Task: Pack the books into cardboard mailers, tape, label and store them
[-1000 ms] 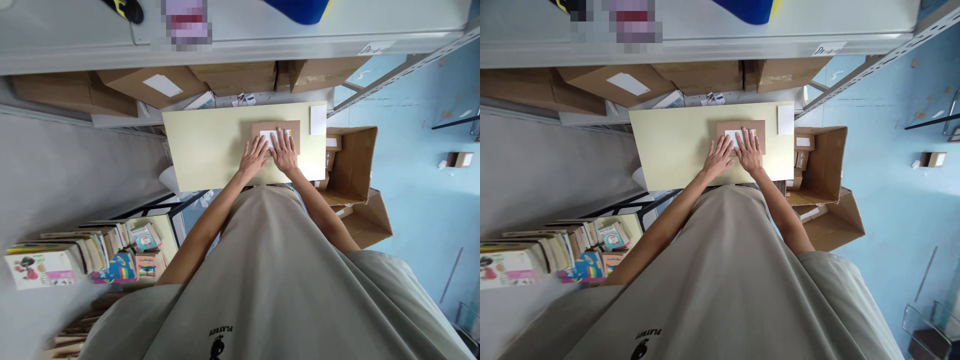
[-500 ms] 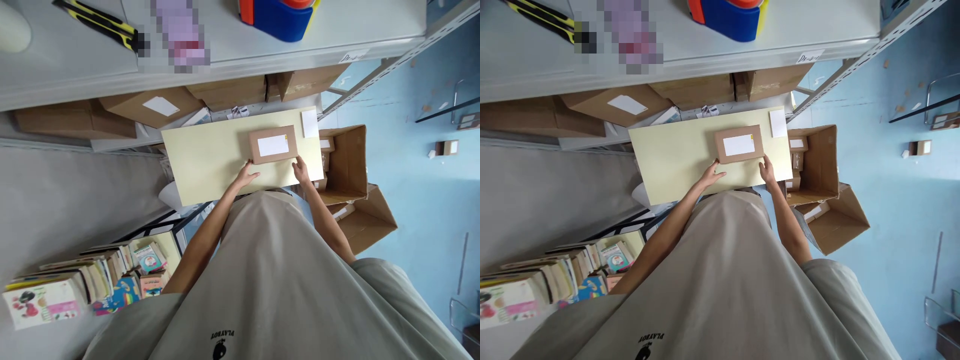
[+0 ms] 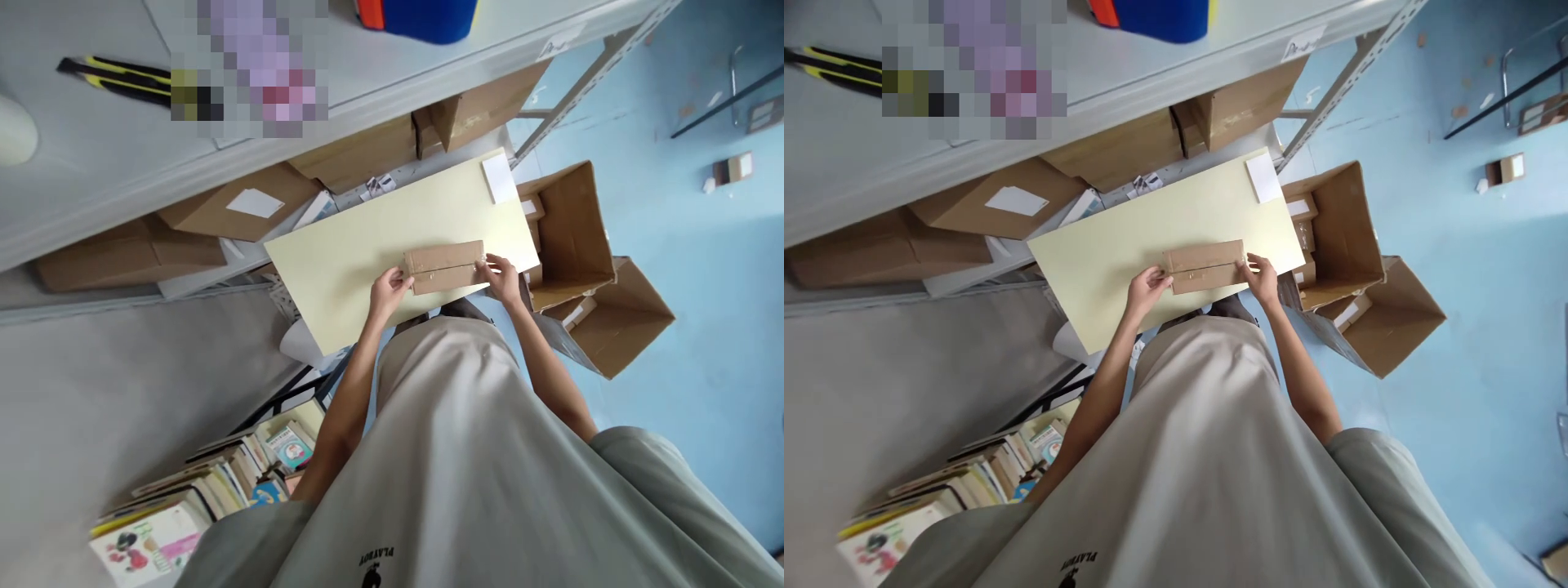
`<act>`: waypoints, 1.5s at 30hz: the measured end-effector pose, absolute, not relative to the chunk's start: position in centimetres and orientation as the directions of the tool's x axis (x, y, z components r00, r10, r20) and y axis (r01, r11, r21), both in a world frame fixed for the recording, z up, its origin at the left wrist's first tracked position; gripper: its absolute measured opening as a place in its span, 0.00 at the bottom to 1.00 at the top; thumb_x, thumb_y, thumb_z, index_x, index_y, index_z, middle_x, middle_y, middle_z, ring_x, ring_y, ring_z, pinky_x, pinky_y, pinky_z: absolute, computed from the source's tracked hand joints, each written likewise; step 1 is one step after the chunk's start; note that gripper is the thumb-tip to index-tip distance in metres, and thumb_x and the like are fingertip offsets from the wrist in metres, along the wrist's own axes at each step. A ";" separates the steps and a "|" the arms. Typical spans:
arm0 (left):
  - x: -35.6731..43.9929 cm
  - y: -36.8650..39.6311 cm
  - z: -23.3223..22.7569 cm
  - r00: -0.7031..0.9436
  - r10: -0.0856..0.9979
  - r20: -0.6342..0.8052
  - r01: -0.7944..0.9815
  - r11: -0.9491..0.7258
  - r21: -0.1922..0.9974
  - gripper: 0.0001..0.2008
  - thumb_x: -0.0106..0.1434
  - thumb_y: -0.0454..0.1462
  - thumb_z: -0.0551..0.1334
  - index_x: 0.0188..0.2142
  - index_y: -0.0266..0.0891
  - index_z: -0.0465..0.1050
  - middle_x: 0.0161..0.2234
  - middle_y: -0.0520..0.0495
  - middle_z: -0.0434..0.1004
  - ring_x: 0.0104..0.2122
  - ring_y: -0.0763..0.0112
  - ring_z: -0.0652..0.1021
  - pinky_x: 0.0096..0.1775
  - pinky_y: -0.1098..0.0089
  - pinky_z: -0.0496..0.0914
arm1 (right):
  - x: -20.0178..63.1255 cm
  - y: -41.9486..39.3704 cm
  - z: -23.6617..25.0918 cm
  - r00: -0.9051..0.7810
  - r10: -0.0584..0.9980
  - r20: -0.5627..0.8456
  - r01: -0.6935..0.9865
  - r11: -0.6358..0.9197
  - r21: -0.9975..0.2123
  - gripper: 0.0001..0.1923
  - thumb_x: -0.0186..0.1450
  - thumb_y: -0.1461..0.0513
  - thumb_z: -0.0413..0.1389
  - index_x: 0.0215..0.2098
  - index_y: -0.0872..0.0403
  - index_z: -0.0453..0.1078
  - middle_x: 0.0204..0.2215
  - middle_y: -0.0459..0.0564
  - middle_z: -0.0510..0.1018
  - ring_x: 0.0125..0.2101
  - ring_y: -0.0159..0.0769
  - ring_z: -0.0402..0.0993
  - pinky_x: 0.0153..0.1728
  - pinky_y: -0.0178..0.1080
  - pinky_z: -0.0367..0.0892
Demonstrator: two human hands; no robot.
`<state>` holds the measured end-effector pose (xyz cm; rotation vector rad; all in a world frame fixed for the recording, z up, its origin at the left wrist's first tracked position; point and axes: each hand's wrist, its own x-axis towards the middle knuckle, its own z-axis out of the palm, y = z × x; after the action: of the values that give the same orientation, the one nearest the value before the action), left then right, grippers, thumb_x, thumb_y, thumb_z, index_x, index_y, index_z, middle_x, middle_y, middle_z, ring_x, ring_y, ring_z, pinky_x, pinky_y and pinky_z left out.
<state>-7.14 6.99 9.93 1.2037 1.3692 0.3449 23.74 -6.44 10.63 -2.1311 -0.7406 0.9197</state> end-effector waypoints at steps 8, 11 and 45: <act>-7.2 4.8 11.2 0.331 0.786 -0.523 0.387 0.392 0.835 0.32 0.65 0.63 0.77 0.52 0.40 0.84 0.55 0.35 0.93 0.59 0.45 0.91 0.65 0.49 0.84 | 20.4 -11.2 12.7 0.602 0.707 -0.370 0.045 -0.492 -0.869 0.53 0.64 0.17 0.61 0.58 0.49 0.91 0.62 0.59 0.91 0.62 0.60 0.88 0.67 0.59 0.83; -5.4 4.5 12.0 0.315 0.807 -0.500 0.379 0.377 0.845 0.33 0.65 0.63 0.79 0.53 0.40 0.85 0.54 0.39 0.93 0.58 0.46 0.91 0.66 0.47 0.85 | 22.0 -12.3 13.4 0.632 0.707 -0.316 0.069 -0.457 -0.887 0.51 0.69 0.19 0.58 0.59 0.49 0.91 0.62 0.58 0.91 0.64 0.59 0.88 0.70 0.57 0.81; 41.3 -2.6 1.7 0.489 0.593 -0.640 0.733 0.118 0.670 0.35 0.71 0.36 0.71 0.76 0.36 0.76 0.72 0.28 0.77 0.77 0.36 0.74 0.83 0.40 0.64 | 52.8 -25.1 -1.8 0.729 0.262 -0.632 -0.440 -0.528 -0.727 0.43 0.68 0.36 0.66 0.69 0.55 0.74 0.69 0.72 0.84 0.69 0.60 0.84 0.73 0.64 0.77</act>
<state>41.33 -2.59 1.72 1.5618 1.1850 -0.1489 52.80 -25.09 -1.84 -1.9365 0.1367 0.8861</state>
